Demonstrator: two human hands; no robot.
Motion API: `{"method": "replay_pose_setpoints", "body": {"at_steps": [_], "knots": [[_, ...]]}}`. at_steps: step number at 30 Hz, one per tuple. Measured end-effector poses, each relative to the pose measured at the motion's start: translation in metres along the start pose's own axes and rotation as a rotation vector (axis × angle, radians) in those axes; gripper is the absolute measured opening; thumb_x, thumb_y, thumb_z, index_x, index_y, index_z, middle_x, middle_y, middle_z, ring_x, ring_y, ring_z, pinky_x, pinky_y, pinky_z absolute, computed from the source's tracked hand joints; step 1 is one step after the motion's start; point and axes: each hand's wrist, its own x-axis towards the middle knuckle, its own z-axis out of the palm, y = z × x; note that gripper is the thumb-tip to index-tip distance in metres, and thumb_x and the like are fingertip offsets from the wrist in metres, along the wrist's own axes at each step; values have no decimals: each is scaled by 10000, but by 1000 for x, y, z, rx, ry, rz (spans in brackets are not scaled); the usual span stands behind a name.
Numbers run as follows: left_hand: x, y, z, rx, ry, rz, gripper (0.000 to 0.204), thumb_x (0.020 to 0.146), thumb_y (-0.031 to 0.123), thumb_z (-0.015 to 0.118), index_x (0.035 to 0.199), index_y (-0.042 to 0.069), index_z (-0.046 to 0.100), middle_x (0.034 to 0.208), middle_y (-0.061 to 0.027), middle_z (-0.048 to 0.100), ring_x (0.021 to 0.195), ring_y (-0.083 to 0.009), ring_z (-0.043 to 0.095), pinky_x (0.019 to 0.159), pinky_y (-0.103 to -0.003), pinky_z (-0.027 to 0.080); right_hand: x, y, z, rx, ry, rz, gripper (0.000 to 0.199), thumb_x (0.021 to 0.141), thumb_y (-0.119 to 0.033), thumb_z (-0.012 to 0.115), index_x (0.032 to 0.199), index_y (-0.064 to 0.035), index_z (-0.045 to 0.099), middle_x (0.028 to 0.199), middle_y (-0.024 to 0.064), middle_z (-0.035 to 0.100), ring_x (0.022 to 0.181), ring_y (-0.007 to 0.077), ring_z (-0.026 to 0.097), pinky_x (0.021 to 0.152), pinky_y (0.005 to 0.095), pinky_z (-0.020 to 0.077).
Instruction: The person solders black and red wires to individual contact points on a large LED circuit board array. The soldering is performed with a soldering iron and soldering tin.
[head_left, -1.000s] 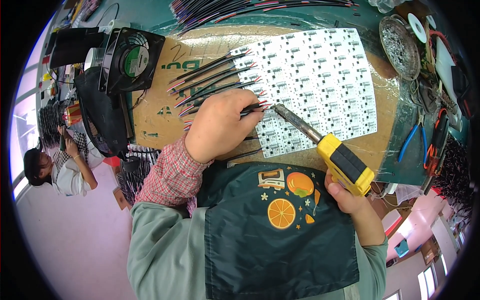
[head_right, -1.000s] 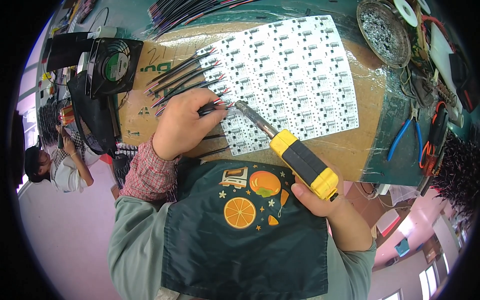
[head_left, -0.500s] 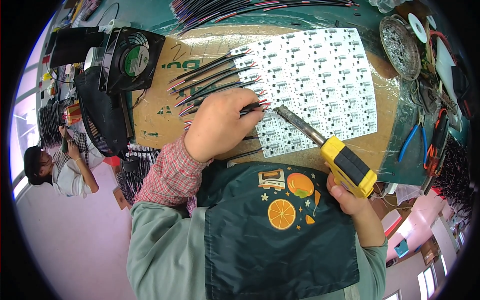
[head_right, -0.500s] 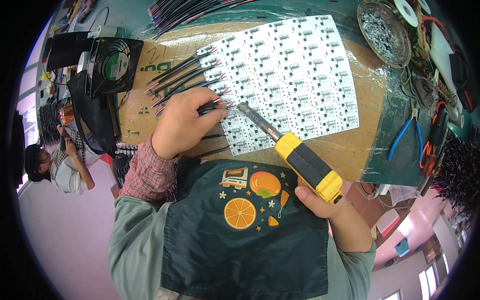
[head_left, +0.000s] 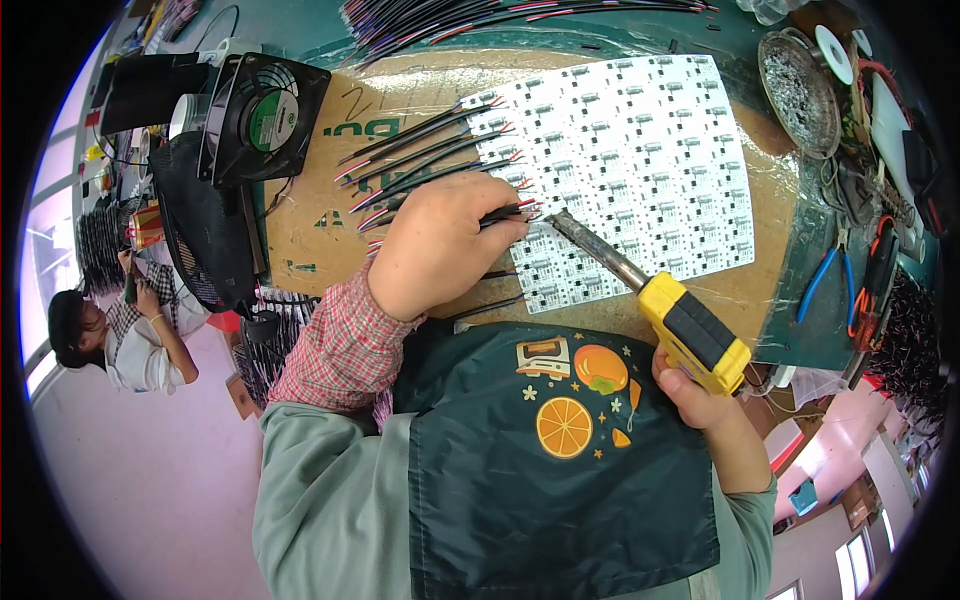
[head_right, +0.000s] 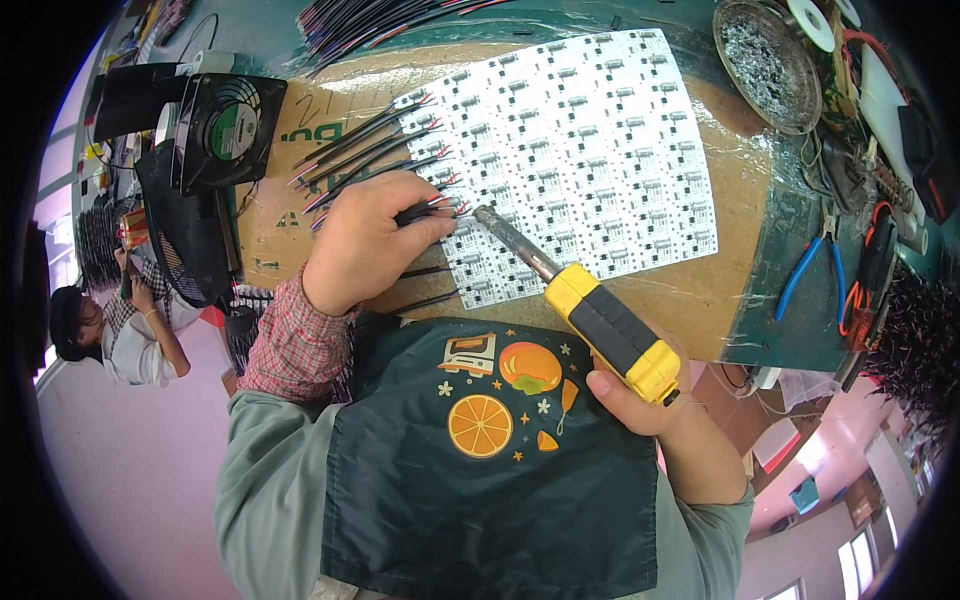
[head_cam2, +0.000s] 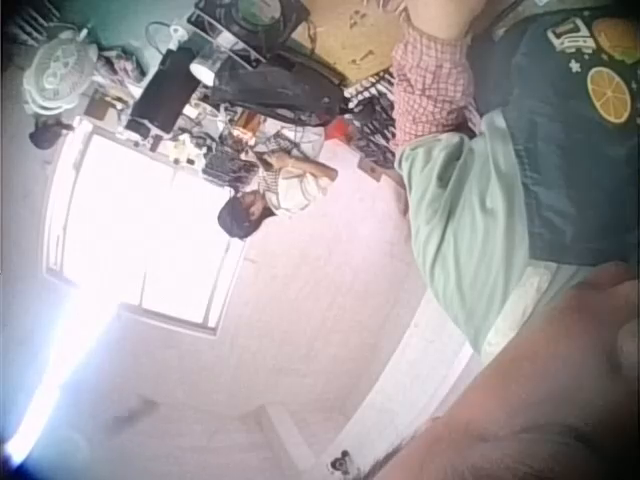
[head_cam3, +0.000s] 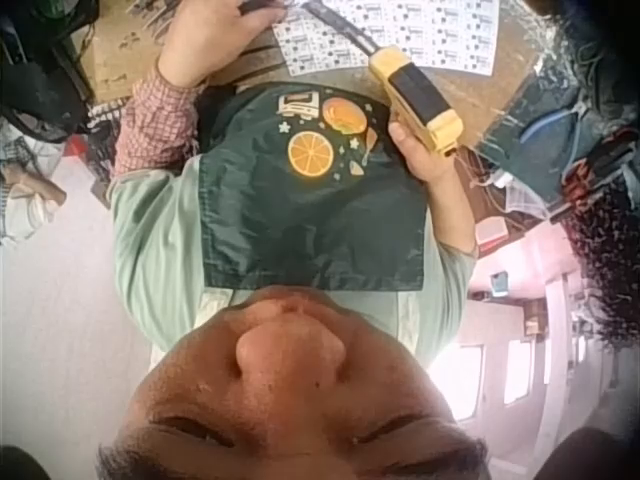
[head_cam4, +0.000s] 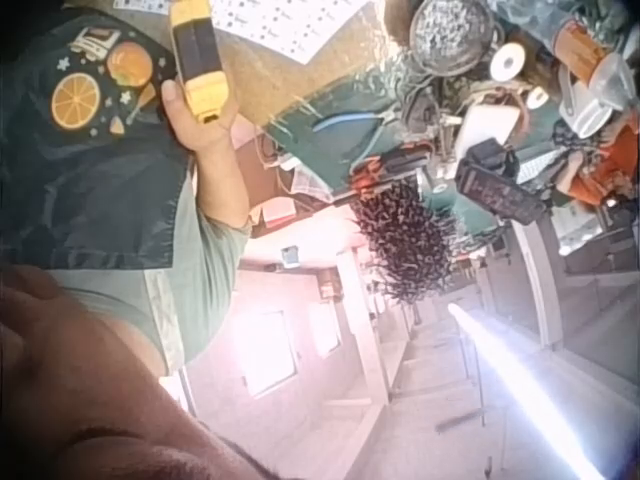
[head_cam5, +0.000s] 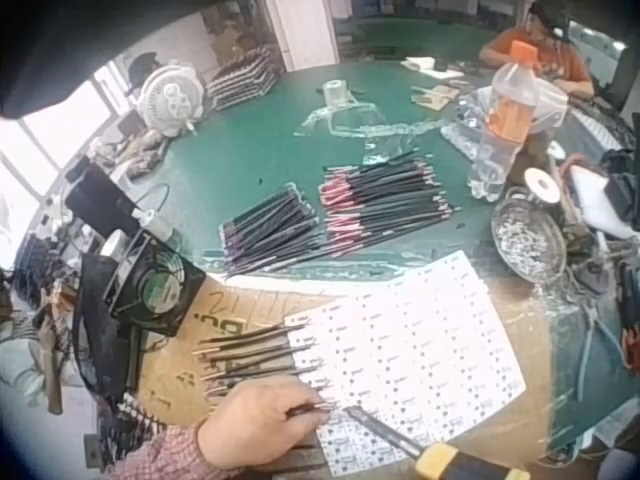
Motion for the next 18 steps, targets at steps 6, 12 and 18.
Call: {"method": "replay_pose_setpoints", "body": {"at_steps": [6, 12, 18], "knots": [[0, 1, 0, 13, -4, -5, 144, 756, 111, 701, 850, 12, 657, 831, -126, 646, 788, -294, 628, 697, -347, 486, -3, 4, 2, 70, -40, 71, 535, 790, -286, 694, 1178, 6, 470, 731, -4, 450, 649, 101, 435, 587, 238, 378], [-1, 3, -2, 31, -23, -14, 160, 765, 123, 697, 863, 8, 644, 815, -128, 639, 785, -293, 629, 691, -346, 485, -2, -2, -2, 109, -68, 7, 159, 815, -146, 637, 897, -28, 571, 751, 30, 548, 660, 148, 519, 587, 295, 421], [1, 15, -9, -215, -31, -184, 179, 813, 166, 657, 848, 0, 600, 780, -151, 609, 745, -332, 601, 665, -375, 477, -1, -3, 2, 188, -4, -25, 157, 822, -159, 629, 888, -29, 572, 745, 30, 544, 657, 153, 513, 581, 297, 417]]}}
